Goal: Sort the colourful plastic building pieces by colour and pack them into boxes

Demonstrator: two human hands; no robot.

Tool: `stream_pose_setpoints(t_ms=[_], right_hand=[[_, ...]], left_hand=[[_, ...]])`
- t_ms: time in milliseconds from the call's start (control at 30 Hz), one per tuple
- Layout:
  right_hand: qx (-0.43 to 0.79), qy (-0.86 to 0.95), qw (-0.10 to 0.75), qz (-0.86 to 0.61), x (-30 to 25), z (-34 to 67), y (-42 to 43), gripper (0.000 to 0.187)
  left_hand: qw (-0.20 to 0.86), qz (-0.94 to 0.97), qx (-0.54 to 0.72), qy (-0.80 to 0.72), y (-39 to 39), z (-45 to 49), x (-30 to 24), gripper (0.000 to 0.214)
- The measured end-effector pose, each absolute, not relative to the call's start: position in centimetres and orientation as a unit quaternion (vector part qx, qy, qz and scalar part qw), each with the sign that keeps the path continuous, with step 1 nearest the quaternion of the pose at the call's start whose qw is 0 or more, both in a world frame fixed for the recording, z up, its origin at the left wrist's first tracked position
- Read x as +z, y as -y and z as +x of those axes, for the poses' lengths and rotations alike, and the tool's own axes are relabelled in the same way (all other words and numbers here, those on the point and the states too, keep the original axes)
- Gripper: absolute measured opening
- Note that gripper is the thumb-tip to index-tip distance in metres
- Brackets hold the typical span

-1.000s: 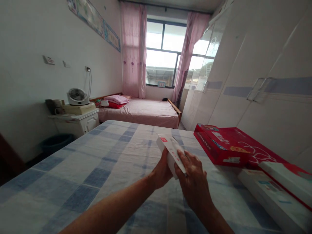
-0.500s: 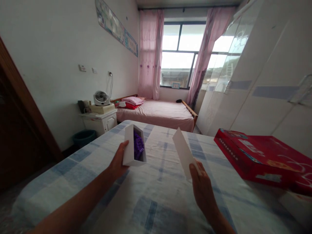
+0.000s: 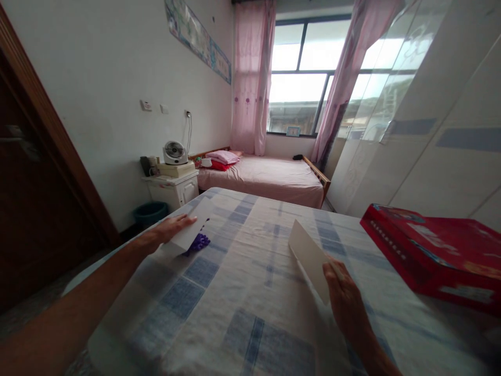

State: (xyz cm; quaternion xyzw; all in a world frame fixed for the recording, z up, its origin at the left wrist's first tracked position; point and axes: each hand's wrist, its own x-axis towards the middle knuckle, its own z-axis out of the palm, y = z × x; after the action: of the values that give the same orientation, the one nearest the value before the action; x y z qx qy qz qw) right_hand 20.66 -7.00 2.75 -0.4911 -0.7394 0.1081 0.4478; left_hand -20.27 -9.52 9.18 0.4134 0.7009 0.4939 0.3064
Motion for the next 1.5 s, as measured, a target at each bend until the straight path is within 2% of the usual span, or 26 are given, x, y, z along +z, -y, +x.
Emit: stream_pose_setpoints(t_ms=[100, 367, 467, 567, 667, 800, 867, 967, 1133, 1233, 1333, 1500], right_hand=[[0.103, 0.751, 0.439, -0.482, 2.6, 20.7, 7.1, 0.039], [0.098, 0.756, 0.434, -0.481, 2.7, 20.4, 7.5, 0.038], [0.112, 0.748, 0.441, -0.484, 3.0, 20.1, 7.7, 0.037], [0.124, 0.742, 0.444, -0.486, 3.1, 19.9, 7.9, 0.036], [0.150, 0.725, 0.449, -0.500, 3.3, 19.6, 8.1, 0.040], [0.184, 0.691, 0.476, -0.511, 4.0, 19.1, 8.7, 0.045], [0.198, 0.687, 0.477, -0.511, 4.4, 18.8, 9.0, 0.046], [0.208, 0.689, 0.471, -0.511, 4.5, 18.7, 9.2, 0.046], [0.181, 0.712, 0.473, -0.486, 4.2, 18.5, 9.3, 0.041], [0.122, 0.739, 0.485, -0.452, 4.4, 18.0, 10.0, 0.039], [0.067, 0.775, 0.479, -0.406, 4.5, 17.1, 11.1, 0.046], [0.021, 0.835, 0.392, -0.385, 3.8, 15.7, 12.5, 0.057]], left_hand=[[0.282, 0.438, 0.402, -0.753, 8.6, -20.0, 9.3, 0.069], [0.020, 0.600, 0.193, -0.777, 8.8, -18.1, 10.1, 0.085], [-0.020, 0.604, 0.192, -0.773, 9.3, -17.6, 10.7, 0.082], [-0.028, 0.589, 0.259, -0.765, 9.4, -17.7, 11.0, 0.081], [0.053, 0.522, 0.410, -0.746, 9.5, -17.3, 11.3, 0.076], [0.325, 0.408, 0.621, -0.586, 9.6, -14.7, 11.2, 0.060], [0.398, 0.363, 0.661, -0.523, 9.7, -13.1, 10.8, 0.055], [0.431, 0.355, 0.660, -0.503, 9.6, -11.7, 10.0, 0.052], [0.414, 0.399, 0.632, -0.519, 9.6, -11.4, 9.6, 0.054], [0.519, 0.331, 0.630, -0.474, 9.9, -9.9, 9.0, 0.052], [0.634, 0.276, 0.589, -0.417, 10.2, -6.5, 7.6, 0.051], [0.700, 0.305, 0.556, -0.329, 10.8, -0.8, 4.9, 0.053]])
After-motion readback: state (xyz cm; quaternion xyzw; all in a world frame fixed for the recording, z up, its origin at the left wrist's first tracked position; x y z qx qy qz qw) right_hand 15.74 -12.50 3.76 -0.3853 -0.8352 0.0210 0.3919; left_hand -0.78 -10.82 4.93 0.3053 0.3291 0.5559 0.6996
